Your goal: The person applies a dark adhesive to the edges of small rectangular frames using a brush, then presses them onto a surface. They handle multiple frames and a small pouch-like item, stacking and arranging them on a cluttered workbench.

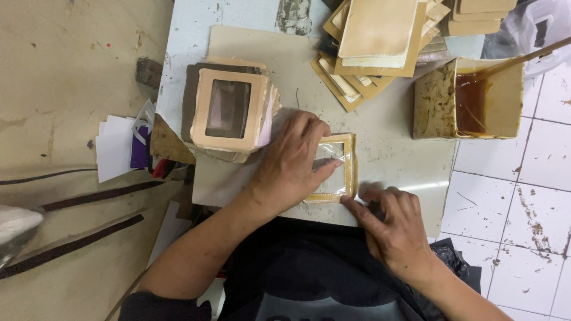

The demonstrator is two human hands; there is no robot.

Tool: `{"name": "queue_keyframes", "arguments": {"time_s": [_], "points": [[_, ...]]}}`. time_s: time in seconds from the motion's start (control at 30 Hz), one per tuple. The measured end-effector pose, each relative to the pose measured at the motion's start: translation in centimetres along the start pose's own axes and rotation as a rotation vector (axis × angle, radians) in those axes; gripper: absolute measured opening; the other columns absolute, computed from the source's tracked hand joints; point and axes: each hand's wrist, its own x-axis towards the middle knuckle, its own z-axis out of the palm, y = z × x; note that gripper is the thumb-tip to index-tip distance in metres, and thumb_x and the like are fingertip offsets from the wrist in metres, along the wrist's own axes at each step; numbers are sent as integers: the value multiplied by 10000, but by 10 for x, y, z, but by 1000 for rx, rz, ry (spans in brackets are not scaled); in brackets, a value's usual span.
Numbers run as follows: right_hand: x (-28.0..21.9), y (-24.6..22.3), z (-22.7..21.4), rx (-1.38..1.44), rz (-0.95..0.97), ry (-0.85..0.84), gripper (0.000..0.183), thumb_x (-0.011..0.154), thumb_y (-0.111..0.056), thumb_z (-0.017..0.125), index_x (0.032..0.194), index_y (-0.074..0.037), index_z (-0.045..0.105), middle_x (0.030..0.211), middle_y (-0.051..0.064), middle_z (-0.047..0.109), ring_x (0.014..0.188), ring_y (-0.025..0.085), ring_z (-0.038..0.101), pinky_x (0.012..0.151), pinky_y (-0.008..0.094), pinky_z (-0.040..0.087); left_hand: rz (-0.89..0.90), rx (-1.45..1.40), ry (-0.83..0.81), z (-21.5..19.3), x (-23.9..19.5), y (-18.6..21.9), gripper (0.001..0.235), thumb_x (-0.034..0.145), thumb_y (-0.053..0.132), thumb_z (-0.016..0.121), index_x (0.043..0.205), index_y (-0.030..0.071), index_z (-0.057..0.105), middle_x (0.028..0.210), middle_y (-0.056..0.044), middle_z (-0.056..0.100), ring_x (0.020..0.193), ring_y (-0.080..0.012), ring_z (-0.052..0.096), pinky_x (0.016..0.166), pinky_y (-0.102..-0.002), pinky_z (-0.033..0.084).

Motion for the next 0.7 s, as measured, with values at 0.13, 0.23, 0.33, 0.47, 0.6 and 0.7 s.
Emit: {"name": "queue_keyframes", "arguments": {"time_s": [0.13, 0.23, 0.33, 0.47, 0.6, 0.7], "points": [[-2, -2, 0, -104, -45, 36, 455, 985, -117, 524, 1420, -233, 591, 1254, 140, 582, 1064, 356, 581, 836, 457, 415, -9, 12, -12, 0, 1, 2, 486, 820, 276, 875, 1108, 59, 550, 1136, -133, 520, 1050, -295, 571, 923, -411, 509], [-3, 1, 0, -102, -65, 29, 448, 983, -124, 505, 1414, -204, 598, 1245, 155, 591, 1072, 394, 576, 869, 475, 425, -13, 19, -27, -2, 3, 3, 458, 824, 278, 862, 1082, 70, 546, 1109, -116, 528, 1029, -282, 562, 907, -408, 495], [-3, 3, -10, -113, -74, -25, 580, 882, -131, 512, 1451, -228, 565, 1215, 140, 564, 1056, 383, 561, 847, 474, 425, -39, 9, -97, -3, 4, 5, 422, 855, 268, 833, 1040, 103, 491, 1046, -82, 526, 927, -245, 541, 782, -388, 478], [-18, 23, -44, 138, 104, 74, 317, 953, -65, 531, 1235, -110, 671, 1240, 166, 591, 1140, 360, 567, 989, 433, 440, -169, -39, -85, -24, -3, 19, 311, 874, 245, 790, 1011, 208, 514, 871, 23, 674, 732, -218, 669, 595, -377, 510], [16, 48, -123, -168, 266, 331, 449, 930, -210, 820, 1267, 34, 652, 1381, 316, 586, 1262, 448, 538, 1104, 517, 362, -443, -867, 149, -52, -18, 35, 411, 809, 14, 832, 1135, 140, 618, 1031, -42, 723, 978, -130, 742, 786, -241, 657], [37, 91, -123, -212, 315, 107, 759, 699, -542, 821, 1315, -149, 615, 1565, 304, 439, 1486, 521, 363, 1090, 717, 364, -409, -938, 145, -55, -16, 33, 499, 820, -49, 773, 1281, 20, 595, 953, -108, 701, 852, -170, 733, 758, -271, 673]]}}
